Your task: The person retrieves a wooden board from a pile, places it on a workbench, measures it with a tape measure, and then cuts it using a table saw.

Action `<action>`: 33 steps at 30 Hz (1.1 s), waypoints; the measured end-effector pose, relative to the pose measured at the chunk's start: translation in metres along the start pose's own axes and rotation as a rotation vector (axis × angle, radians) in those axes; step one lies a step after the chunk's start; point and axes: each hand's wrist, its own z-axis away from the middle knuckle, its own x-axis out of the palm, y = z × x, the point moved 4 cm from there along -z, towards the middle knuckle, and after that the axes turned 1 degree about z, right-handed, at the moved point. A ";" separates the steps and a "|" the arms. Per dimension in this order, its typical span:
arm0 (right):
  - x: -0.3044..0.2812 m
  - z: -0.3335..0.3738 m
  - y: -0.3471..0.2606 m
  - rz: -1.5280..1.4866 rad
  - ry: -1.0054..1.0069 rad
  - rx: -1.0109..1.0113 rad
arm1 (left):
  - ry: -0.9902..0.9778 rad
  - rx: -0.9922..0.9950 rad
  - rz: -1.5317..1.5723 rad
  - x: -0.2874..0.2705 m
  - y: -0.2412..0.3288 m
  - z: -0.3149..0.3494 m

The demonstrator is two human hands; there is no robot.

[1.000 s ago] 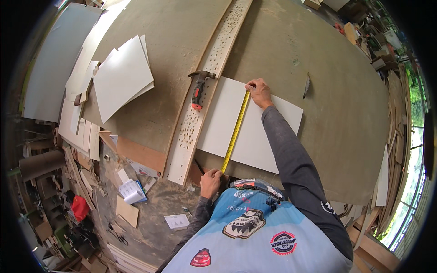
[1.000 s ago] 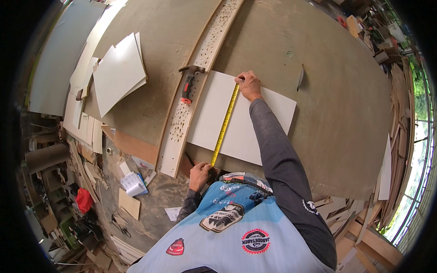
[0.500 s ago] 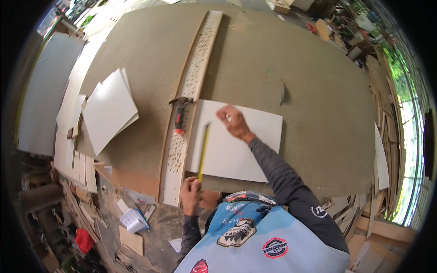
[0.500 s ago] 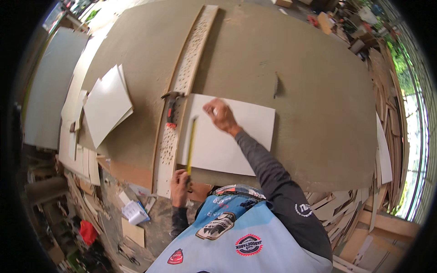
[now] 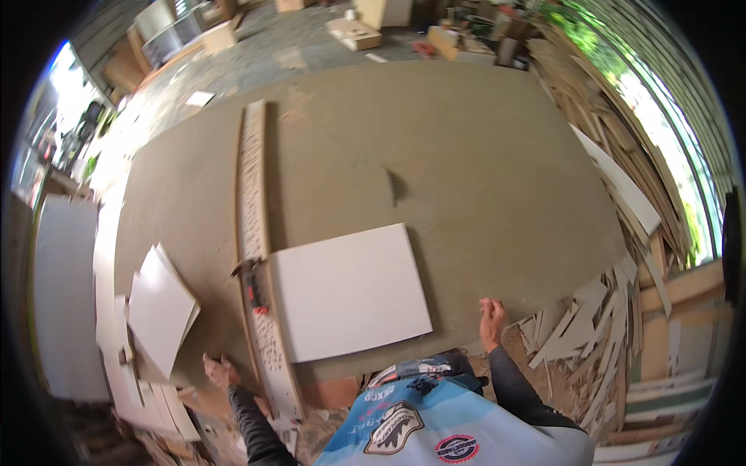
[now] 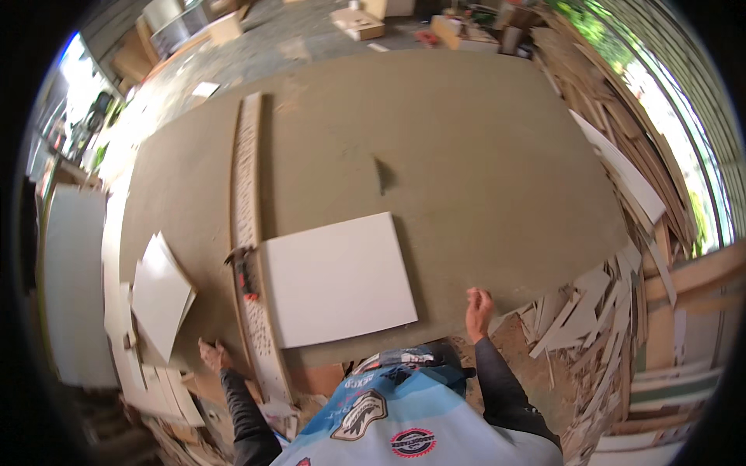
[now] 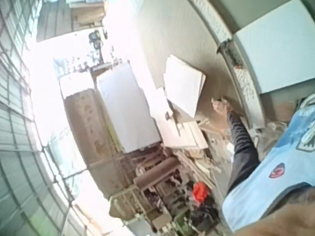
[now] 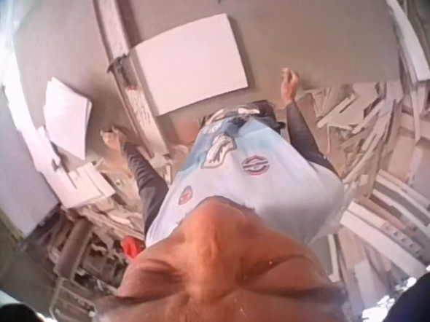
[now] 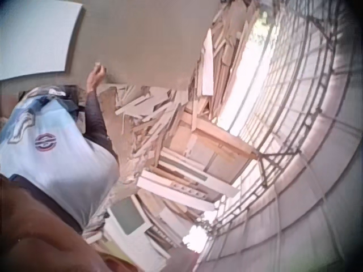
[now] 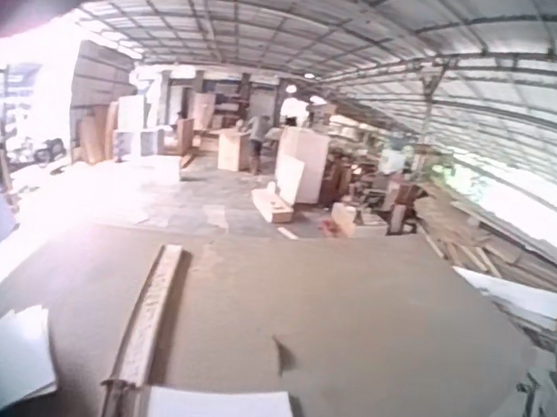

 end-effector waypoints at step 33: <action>-0.359 -0.357 0.409 -0.702 0.401 0.651 | -0.704 0.506 -0.621 0.027 0.342 0.257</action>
